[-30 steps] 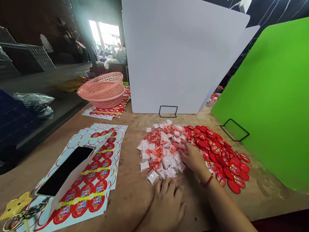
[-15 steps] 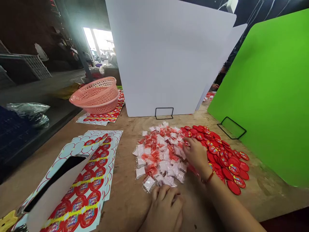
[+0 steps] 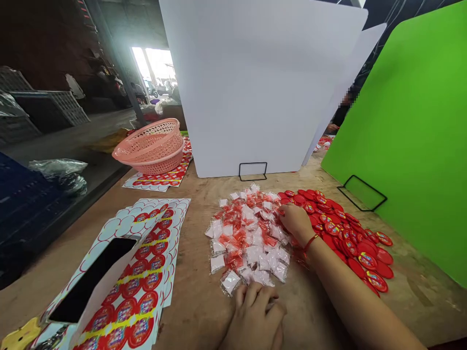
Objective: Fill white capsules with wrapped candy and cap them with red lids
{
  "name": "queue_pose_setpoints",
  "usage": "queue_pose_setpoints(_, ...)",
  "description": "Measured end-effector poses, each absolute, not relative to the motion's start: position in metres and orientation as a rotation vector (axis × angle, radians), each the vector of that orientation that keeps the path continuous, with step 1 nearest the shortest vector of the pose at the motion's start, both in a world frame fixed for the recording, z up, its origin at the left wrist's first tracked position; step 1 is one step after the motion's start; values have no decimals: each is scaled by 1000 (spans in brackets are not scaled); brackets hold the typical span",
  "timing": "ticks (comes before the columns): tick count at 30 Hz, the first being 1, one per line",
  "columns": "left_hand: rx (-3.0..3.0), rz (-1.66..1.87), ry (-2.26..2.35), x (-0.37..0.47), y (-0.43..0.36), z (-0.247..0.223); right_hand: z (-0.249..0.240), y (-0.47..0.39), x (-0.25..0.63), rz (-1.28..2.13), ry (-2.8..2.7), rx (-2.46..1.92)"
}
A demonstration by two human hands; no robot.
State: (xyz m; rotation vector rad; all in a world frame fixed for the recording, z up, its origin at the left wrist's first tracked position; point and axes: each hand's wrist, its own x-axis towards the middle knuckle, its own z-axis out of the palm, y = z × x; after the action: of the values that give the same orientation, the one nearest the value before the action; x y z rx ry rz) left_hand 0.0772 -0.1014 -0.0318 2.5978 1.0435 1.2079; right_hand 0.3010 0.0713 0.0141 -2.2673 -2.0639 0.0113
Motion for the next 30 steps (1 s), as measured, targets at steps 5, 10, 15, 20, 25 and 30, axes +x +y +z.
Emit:
queue_pose_setpoints(5, 2624, 1250, 1029, 79, -99, -36, 18, 75, 312, 56, -2001, -2254)
queue_pose_setpoints(10, 2610, 1280, 1008, 78, -98, -38, 26, 102, 319, 56, -1883, -2299)
queue_pose_setpoints(15, 2571, 1271, 1029, 79, -99, -46, 20, 137, 314, 146, -1831, -2458)
queue_pose_setpoints(20, 2541, 1333, 1165, 90, -102, -76, 17, 145, 314, 186, -1882, -2443)
queue_pose_setpoints(25, 2518, 1370, 1249, 103, -103, -94, 29, 146, 314, 103, -1886, -2387)
queue_pose_setpoints(30, 2521, 1273, 1311, 98, -104, -80, 26, 168, 293, 168, -2093, -2168)
